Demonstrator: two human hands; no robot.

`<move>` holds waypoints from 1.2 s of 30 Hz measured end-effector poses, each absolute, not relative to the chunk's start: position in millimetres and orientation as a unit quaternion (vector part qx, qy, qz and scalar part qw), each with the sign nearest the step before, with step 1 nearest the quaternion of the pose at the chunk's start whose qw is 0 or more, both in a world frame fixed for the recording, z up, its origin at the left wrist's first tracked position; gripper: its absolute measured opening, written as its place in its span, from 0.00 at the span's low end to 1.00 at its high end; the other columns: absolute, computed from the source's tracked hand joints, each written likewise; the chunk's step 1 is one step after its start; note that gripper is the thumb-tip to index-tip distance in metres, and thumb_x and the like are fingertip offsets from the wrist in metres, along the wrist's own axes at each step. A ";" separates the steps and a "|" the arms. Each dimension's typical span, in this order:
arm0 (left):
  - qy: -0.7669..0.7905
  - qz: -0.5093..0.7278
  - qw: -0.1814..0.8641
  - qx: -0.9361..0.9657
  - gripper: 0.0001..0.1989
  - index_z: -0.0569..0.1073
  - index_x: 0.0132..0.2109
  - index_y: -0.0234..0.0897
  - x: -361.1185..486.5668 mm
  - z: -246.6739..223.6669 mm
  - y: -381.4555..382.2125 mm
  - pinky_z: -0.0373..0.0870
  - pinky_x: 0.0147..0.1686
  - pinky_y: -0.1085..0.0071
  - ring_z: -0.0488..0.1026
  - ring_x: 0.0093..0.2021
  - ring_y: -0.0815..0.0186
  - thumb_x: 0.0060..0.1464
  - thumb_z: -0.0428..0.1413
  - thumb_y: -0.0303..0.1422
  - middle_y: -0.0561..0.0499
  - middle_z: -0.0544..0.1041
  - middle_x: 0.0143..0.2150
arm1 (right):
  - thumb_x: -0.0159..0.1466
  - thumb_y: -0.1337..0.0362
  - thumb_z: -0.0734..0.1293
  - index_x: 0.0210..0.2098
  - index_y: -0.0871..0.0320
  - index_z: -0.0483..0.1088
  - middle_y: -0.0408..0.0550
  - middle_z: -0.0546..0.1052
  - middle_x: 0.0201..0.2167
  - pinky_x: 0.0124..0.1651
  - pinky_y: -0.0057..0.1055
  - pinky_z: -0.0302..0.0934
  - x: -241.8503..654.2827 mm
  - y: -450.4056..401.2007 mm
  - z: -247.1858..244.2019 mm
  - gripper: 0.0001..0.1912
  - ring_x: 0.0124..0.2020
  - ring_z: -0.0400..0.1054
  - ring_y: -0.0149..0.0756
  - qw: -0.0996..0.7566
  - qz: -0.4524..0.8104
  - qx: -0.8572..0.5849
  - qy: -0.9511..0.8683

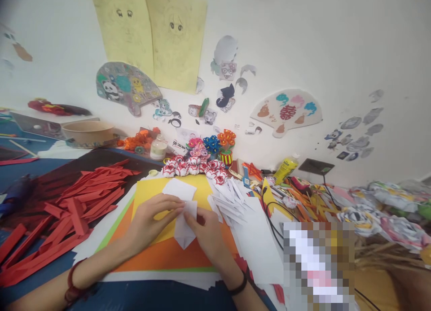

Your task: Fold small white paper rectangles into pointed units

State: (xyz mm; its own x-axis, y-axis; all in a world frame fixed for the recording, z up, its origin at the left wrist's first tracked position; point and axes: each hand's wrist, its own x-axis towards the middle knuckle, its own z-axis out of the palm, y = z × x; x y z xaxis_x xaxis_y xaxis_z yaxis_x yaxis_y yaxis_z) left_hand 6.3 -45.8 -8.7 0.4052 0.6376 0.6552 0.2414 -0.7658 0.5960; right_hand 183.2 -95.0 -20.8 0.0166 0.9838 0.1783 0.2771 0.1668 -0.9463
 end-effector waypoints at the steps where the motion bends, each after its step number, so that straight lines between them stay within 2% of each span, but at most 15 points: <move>1: 0.288 0.469 0.264 0.792 0.08 0.79 0.36 0.39 6.8 -6.4 -44.8 0.68 0.39 0.71 0.74 0.40 0.65 0.60 0.56 0.34 0.49 0.80 0.40 | 0.63 0.52 0.66 0.28 0.59 0.72 0.41 0.67 0.23 0.28 0.27 0.52 183.2 -95.5 -20.6 0.17 0.25 0.58 0.32 0.474 0.365 -0.532 -0.599; 5: 0.336 0.432 0.425 0.721 0.12 0.78 0.32 0.37 7.3 -0.4 -39.9 0.65 0.32 0.72 0.72 0.36 0.65 0.57 0.59 0.40 0.49 0.79 0.36 | 0.64 0.53 0.66 0.27 0.59 0.71 0.41 0.67 0.23 0.29 0.27 0.53 181.8 -97.5 -18.2 0.16 0.26 0.58 0.32 0.465 0.357 -0.535 -0.609; 9: 0.365 0.378 0.490 0.695 0.13 0.79 0.36 0.37 6.4 3.4 -38.2 0.63 0.31 0.72 0.71 0.33 0.65 0.54 0.60 0.42 0.49 0.80 0.35 | 0.65 0.54 0.65 0.29 0.58 0.72 0.41 0.69 0.24 0.30 0.27 0.54 180.8 -99.0 -14.4 0.15 0.27 0.60 0.32 0.461 0.356 -0.528 -0.618; 13: 0.365 0.348 0.487 0.713 0.14 0.81 0.36 0.37 5.4 7.1 -39.3 0.61 0.31 0.71 0.71 0.35 0.65 0.54 0.60 0.43 0.48 0.81 0.39 | 0.65 0.54 0.65 0.27 0.58 0.71 0.41 0.67 0.23 0.30 0.28 0.53 181.5 -99.1 -12.7 0.16 0.26 0.58 0.33 0.454 0.338 -0.531 -0.631; 18: 0.371 0.350 0.476 0.717 0.12 0.81 0.36 0.37 4.9 8.2 -39.3 0.59 0.30 0.71 0.69 0.33 0.66 0.53 0.60 0.42 0.48 0.81 0.39 | 0.64 0.52 0.65 0.28 0.58 0.73 0.40 0.66 0.23 0.28 0.28 0.49 183.3 -98.4 -13.2 0.16 0.25 0.55 0.32 0.449 0.333 -0.537 -0.632; 25: 0.376 0.355 0.474 0.713 0.12 0.81 0.34 0.37 4.9 5.8 -39.9 0.57 0.30 0.71 0.67 0.30 0.67 0.52 0.61 0.42 0.50 0.81 0.35 | 0.60 0.53 0.69 0.30 0.59 0.75 0.41 0.69 0.24 0.29 0.28 0.52 182.1 -99.8 -10.1 0.14 0.26 0.58 0.32 0.465 0.406 -0.500 -0.607; 36: 0.386 0.357 0.441 0.727 0.10 0.79 0.30 0.37 5.8 5.6 -41.6 0.58 0.30 0.71 0.65 0.29 0.68 0.51 0.61 0.39 0.51 0.79 0.31 | 0.61 0.51 0.68 0.24 0.58 0.71 0.41 0.65 0.21 0.25 0.27 0.48 179.2 -99.1 -10.4 0.18 0.23 0.54 0.30 0.464 0.395 -0.517 -0.601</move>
